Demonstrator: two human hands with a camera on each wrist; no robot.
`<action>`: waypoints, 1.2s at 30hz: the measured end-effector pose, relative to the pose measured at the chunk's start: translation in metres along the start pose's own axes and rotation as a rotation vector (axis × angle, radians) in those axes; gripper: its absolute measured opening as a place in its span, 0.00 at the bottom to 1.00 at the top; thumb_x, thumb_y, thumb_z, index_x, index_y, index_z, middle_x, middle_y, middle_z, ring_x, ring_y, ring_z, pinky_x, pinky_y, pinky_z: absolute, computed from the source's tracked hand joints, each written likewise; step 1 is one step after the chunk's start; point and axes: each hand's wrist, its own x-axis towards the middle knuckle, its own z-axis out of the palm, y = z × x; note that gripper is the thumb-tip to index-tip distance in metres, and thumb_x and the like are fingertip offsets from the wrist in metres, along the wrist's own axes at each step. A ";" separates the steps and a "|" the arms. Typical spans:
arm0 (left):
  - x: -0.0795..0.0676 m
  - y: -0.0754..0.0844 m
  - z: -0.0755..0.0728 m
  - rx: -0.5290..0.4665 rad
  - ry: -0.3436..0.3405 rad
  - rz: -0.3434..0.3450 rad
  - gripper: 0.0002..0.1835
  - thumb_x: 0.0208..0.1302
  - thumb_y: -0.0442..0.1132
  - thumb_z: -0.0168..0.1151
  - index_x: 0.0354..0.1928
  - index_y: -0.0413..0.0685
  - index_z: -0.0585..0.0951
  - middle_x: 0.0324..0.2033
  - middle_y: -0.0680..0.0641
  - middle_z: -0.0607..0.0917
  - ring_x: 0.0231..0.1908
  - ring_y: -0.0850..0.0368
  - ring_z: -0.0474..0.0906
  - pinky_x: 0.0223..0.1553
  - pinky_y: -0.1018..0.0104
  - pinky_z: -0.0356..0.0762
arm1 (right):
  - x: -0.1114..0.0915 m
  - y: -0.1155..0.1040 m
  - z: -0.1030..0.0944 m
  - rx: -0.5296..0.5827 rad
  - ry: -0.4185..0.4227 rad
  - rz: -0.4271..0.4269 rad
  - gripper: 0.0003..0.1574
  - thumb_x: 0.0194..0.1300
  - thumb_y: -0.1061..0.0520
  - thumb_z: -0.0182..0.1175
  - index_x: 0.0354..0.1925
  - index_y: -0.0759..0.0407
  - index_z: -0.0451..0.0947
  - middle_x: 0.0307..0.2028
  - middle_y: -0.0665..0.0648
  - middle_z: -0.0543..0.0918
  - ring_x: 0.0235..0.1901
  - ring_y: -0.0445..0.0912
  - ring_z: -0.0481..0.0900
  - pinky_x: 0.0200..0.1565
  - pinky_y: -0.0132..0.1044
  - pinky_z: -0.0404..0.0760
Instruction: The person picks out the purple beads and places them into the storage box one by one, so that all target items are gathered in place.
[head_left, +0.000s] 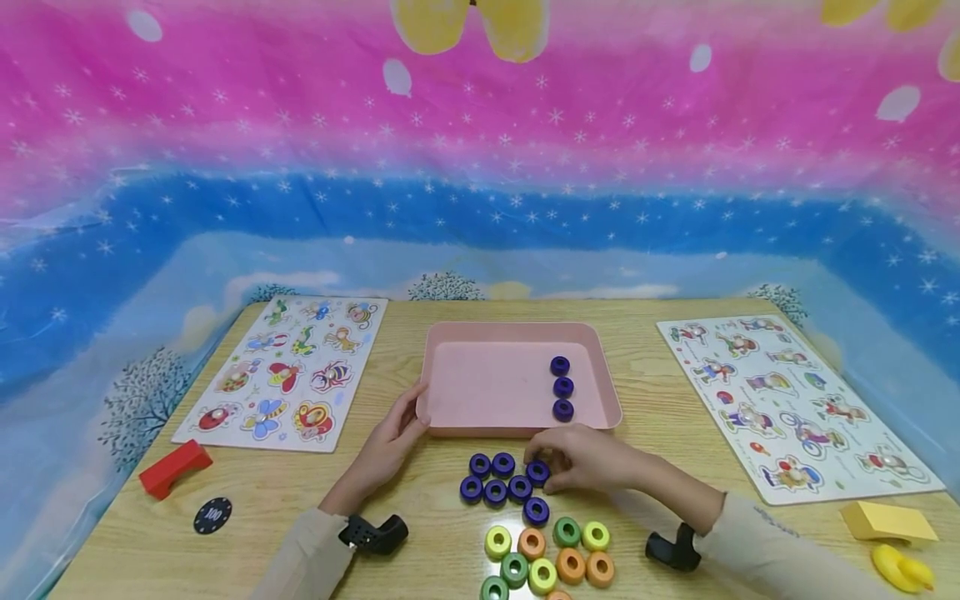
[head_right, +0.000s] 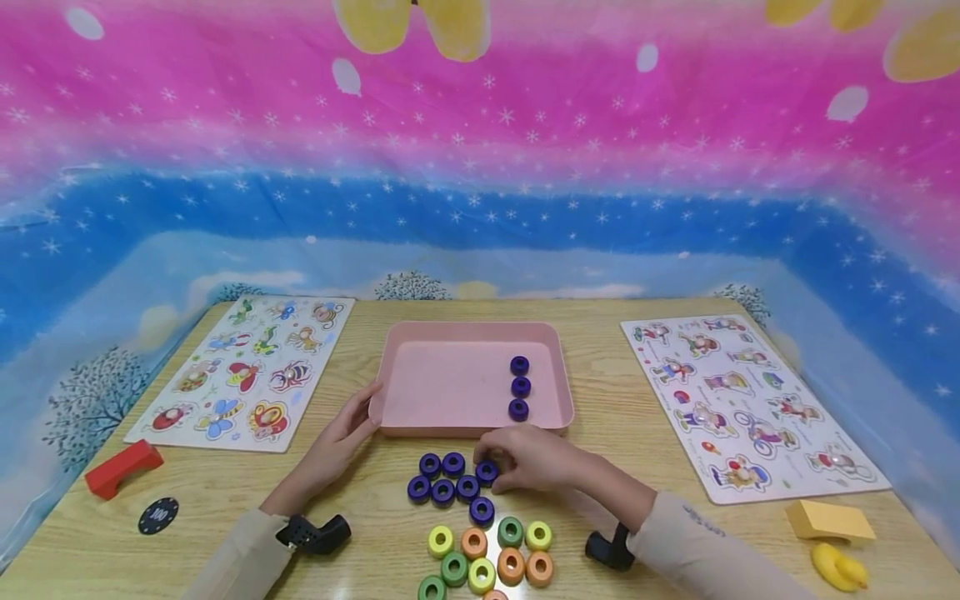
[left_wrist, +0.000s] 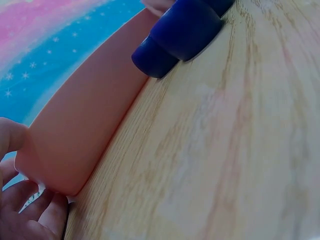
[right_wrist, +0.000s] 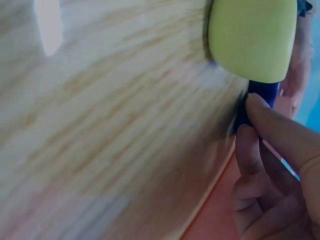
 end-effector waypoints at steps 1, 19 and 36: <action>0.000 0.000 0.000 0.001 0.001 0.001 0.25 0.63 0.33 0.42 0.61 0.41 0.53 0.62 0.43 0.49 0.60 0.54 0.47 0.57 0.65 0.49 | -0.001 0.000 0.000 0.006 -0.002 -0.001 0.19 0.44 0.54 0.64 0.39 0.49 0.73 0.24 0.42 0.72 0.19 0.33 0.67 0.21 0.25 0.71; 0.007 -0.024 -0.003 -0.019 -0.003 0.036 0.25 0.62 0.36 0.44 0.62 0.47 0.54 0.62 0.48 0.50 0.59 0.57 0.47 0.57 0.67 0.49 | 0.024 0.015 -0.037 -0.037 0.329 0.024 0.19 0.44 0.59 0.65 0.38 0.54 0.73 0.28 0.52 0.75 0.20 0.40 0.65 0.21 0.30 0.67; 0.009 -0.030 -0.003 -0.012 -0.001 0.027 0.25 0.62 0.37 0.44 0.62 0.48 0.54 0.62 0.49 0.49 0.59 0.58 0.47 0.56 0.68 0.50 | 0.033 0.029 -0.031 -0.130 0.250 0.074 0.25 0.43 0.59 0.66 0.43 0.59 0.72 0.34 0.53 0.77 0.24 0.41 0.69 0.25 0.30 0.71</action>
